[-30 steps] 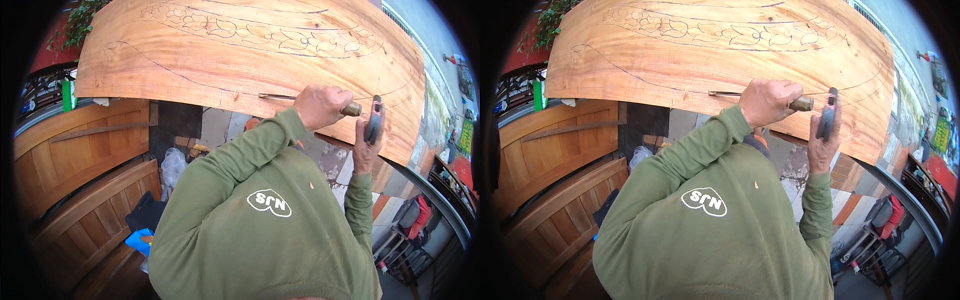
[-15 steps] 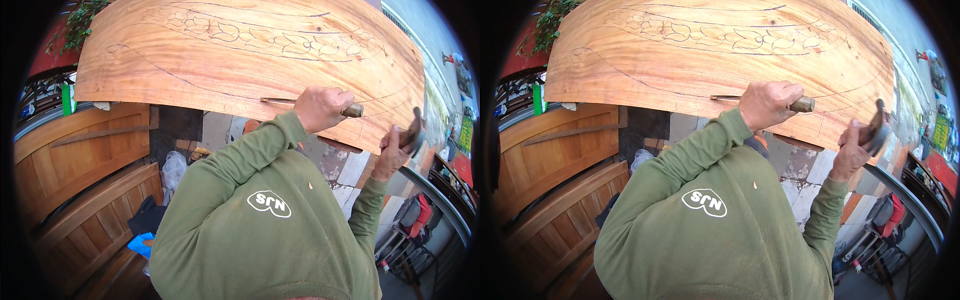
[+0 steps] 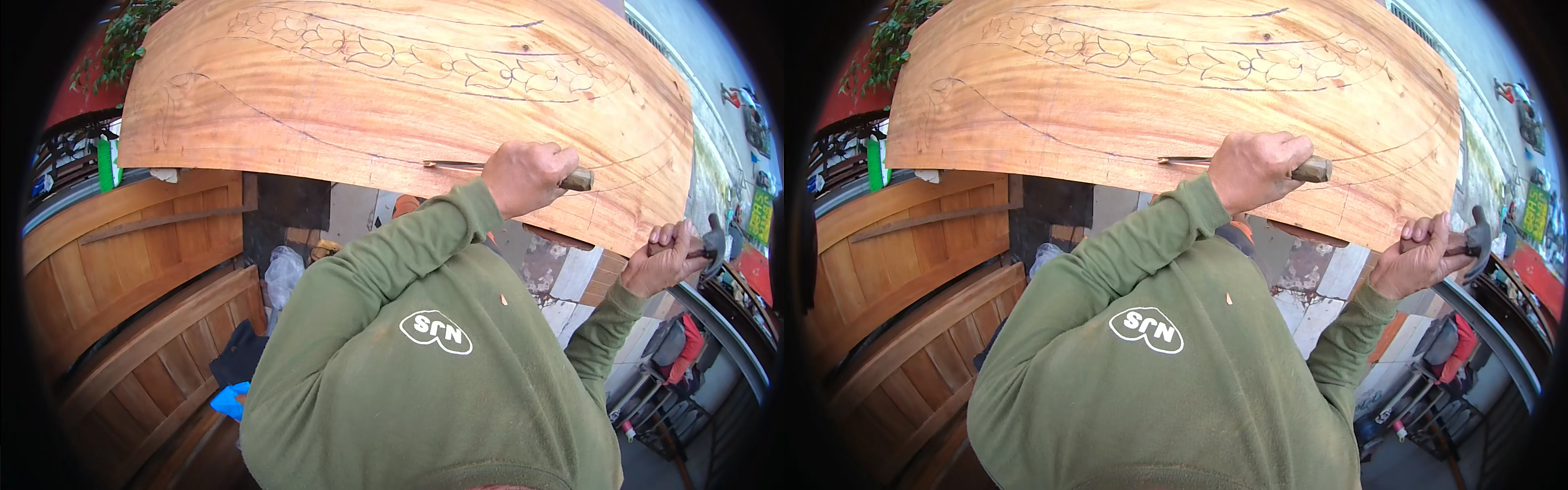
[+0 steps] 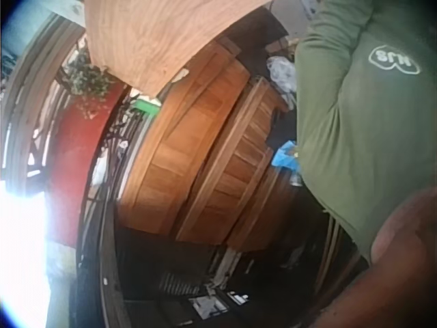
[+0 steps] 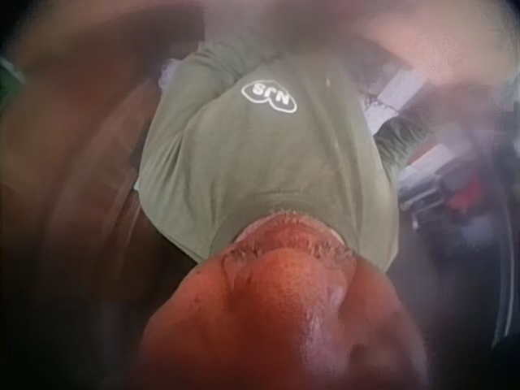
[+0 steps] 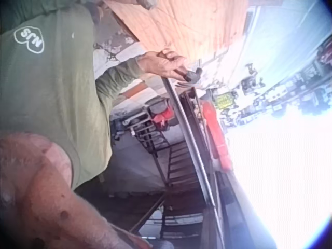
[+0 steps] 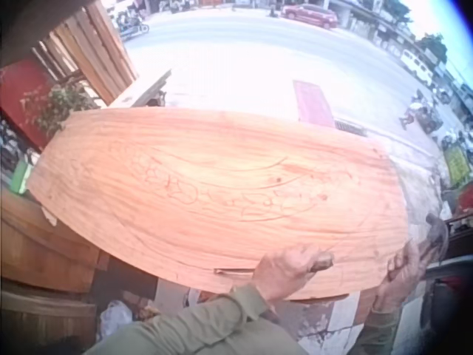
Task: The person carves a floral design into a large wooden board using a chisel and hammer. They repeatedly position the chisel along the drawn lines and strike it with the hammer to remove wood shavings.
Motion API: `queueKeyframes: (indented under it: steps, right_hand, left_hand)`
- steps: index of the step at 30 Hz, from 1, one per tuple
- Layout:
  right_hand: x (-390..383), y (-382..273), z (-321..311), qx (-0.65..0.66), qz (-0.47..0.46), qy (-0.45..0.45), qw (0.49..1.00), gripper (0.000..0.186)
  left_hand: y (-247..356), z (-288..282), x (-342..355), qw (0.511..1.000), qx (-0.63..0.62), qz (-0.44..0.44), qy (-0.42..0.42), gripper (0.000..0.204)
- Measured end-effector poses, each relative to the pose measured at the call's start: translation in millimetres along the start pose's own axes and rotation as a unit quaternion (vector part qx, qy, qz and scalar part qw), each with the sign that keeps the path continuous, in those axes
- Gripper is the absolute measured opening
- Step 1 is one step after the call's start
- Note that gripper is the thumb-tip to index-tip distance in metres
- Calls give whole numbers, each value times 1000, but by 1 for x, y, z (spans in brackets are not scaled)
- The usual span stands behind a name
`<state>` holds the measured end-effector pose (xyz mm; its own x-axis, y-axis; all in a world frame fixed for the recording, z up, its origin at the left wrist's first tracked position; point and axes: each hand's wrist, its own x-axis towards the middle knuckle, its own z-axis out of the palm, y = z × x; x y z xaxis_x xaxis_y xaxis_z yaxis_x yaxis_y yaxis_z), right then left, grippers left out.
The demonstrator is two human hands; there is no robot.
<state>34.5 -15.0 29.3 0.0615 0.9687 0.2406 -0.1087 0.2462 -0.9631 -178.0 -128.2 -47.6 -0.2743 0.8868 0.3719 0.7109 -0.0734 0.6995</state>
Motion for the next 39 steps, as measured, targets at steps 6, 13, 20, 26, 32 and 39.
queueKeyframes:
  steps: [6,13,20,26,32,39]
  right_hand:
    - [-92,69,-10,-205,40,-213,954,77]
    - [2,-8,-7,2,-7,56,998,26]
    - [-84,66,-26,-263,18,-219,939,78]
    - [-25,3,-15,29,-14,60,998,37]
    - [-96,60,-17,-272,-41,-216,937,75]
    - [-35,5,4,64,-28,109,992,48]
  left_hand:
    - [4,-6,-4,1000,-14,18,-18,26]
    - [-2,-6,-6,999,-26,19,-8,25]
    - [-5,-6,-11,999,-9,24,-33,25]
    - [-3,-14,-12,999,-18,28,-24,27]
    - [-11,-15,-21,998,-11,53,-45,27]
    - [-10,-19,-17,999,-24,41,-24,28]
